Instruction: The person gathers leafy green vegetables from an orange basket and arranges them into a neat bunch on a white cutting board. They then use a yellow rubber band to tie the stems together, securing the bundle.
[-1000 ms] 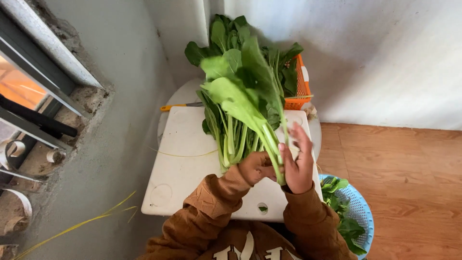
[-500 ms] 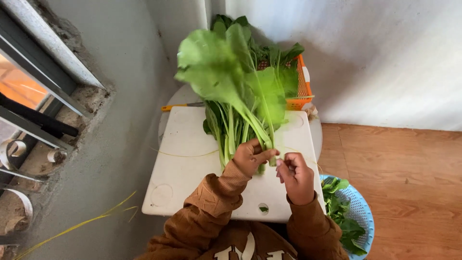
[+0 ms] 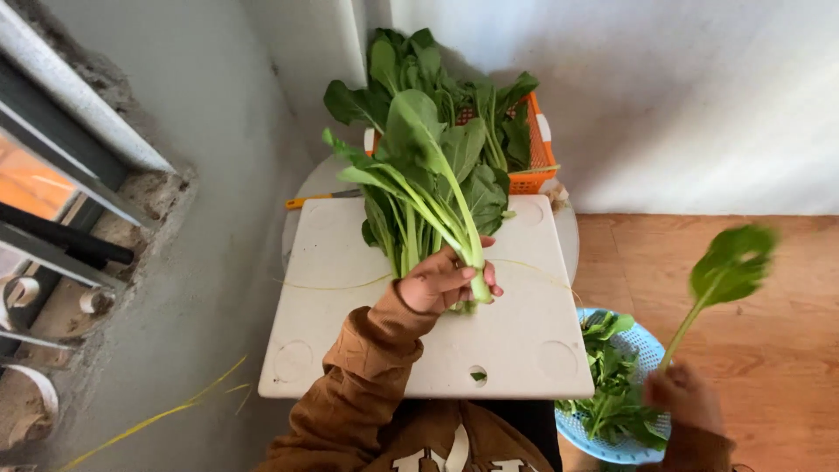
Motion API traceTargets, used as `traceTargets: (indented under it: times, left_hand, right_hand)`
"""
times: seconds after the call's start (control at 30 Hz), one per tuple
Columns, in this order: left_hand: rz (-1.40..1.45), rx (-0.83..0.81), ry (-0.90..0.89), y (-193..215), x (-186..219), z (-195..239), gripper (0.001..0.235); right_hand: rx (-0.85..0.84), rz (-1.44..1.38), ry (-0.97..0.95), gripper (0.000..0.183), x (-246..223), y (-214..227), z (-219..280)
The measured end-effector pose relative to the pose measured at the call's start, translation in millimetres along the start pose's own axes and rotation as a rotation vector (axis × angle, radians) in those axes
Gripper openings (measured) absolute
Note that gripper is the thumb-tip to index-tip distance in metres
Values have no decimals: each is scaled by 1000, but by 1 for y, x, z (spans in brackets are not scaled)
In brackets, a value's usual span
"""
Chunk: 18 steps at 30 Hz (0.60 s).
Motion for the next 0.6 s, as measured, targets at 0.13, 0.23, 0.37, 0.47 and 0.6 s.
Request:
traceTargets:
  times: [0.13,0.23,0.37,0.47,0.6]
  left_hand:
    - [-132,-215,-58,8,-9,-6,60]
    - [-345,-326,-127,2,-9,-2,59]
    - [-451,-511,7,3,-28,10,56]
    - [-418,-504,57,-10,-40,21,36]
    - [-504,-534,141,5,-52,25,32]
  right_hand:
    - [-126,563,-260,46,137,-28,-55]
    - [-72,507,-109,58,22,-50,-27]
    - [-136,-216,407,34,-190,-9,47]
    - [-665,-729,656,51,-204,-64,40]
    - [-770,-836,651,21,-248,-74,62]
Point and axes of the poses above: each hand's wrist, its own z-axis away from the middle knuckle, its own y-axis out of the back of the hand, x = y × z, the point moved 2 cm from there along -z, towards the middle knuckle, and after that the axes turned 1 degree about x, right-handed, at the moved point
